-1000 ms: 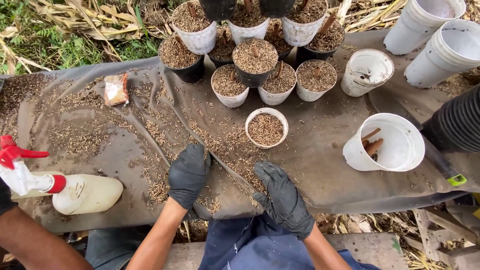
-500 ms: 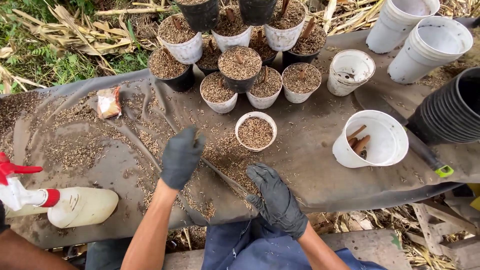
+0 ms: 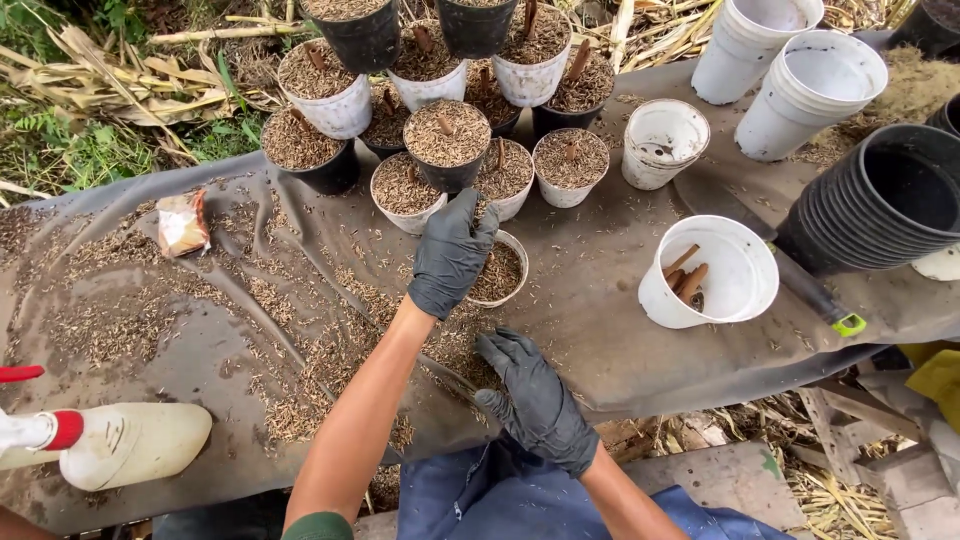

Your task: Filling seedling pots with soil and cleaning the work table using a trowel.

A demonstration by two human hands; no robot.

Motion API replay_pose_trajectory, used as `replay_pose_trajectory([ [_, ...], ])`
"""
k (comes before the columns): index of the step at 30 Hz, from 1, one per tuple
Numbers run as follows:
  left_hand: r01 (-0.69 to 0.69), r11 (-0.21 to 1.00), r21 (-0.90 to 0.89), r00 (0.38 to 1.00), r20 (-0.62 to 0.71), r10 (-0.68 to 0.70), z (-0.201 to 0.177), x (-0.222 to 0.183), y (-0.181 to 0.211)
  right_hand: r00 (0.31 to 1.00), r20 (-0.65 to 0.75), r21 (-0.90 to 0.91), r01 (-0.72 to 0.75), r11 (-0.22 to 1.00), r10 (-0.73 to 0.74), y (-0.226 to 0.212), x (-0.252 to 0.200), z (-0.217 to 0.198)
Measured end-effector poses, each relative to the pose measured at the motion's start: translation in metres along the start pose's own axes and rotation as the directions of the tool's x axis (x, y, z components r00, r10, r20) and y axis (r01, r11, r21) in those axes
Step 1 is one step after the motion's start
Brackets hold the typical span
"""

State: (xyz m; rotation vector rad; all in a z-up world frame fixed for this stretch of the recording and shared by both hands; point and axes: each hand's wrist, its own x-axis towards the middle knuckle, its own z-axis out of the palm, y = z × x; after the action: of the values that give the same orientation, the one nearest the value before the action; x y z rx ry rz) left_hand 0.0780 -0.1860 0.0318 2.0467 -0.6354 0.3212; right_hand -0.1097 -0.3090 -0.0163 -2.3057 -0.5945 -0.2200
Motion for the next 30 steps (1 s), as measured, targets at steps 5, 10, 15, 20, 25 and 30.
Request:
replay_pose_trajectory([
  [5, -0.118, 0.982, -0.148, 0.984, -0.150, 0.096, 0.004, -0.004, 0.003, 0.998, -0.046, 0.010, 0.045, 0.999, -0.045, 0.007, -0.002, 0.003],
  [10, -0.126, 0.971, -0.205, 0.988, -0.113, 0.105, 0.000, -0.012, 0.010, 0.994, -0.081, 0.043, 0.081, 0.996, -0.077, 0.032, -0.010, 0.005],
  [15, -0.125, 0.959, -0.253, 0.990, -0.099, 0.103, -0.007, -0.021, 0.015, 0.997, -0.067, 0.051, 0.035, 0.998, -0.031, 0.024, -0.008, -0.042],
  [20, -0.015, 0.985, -0.170, 0.999, -0.035, 0.009, -0.006, -0.039, 0.006, 0.994, -0.096, -0.084, -0.065, 0.994, 0.057, 0.052, 0.007, -0.071],
  [25, -0.114, 0.956, 0.271, 0.989, 0.125, 0.082, -0.008, -0.068, -0.002, 1.000, -0.003, -0.281, 0.020, 0.960, -0.022, 0.045, 0.047, -0.073],
  [30, -0.167, 0.639, 0.751, 0.967, -0.001, 0.254, -0.016, -0.081, 0.040, 0.983, 0.180, -0.448, 0.041, 0.893, 0.045, 0.049, 0.068, -0.067],
])
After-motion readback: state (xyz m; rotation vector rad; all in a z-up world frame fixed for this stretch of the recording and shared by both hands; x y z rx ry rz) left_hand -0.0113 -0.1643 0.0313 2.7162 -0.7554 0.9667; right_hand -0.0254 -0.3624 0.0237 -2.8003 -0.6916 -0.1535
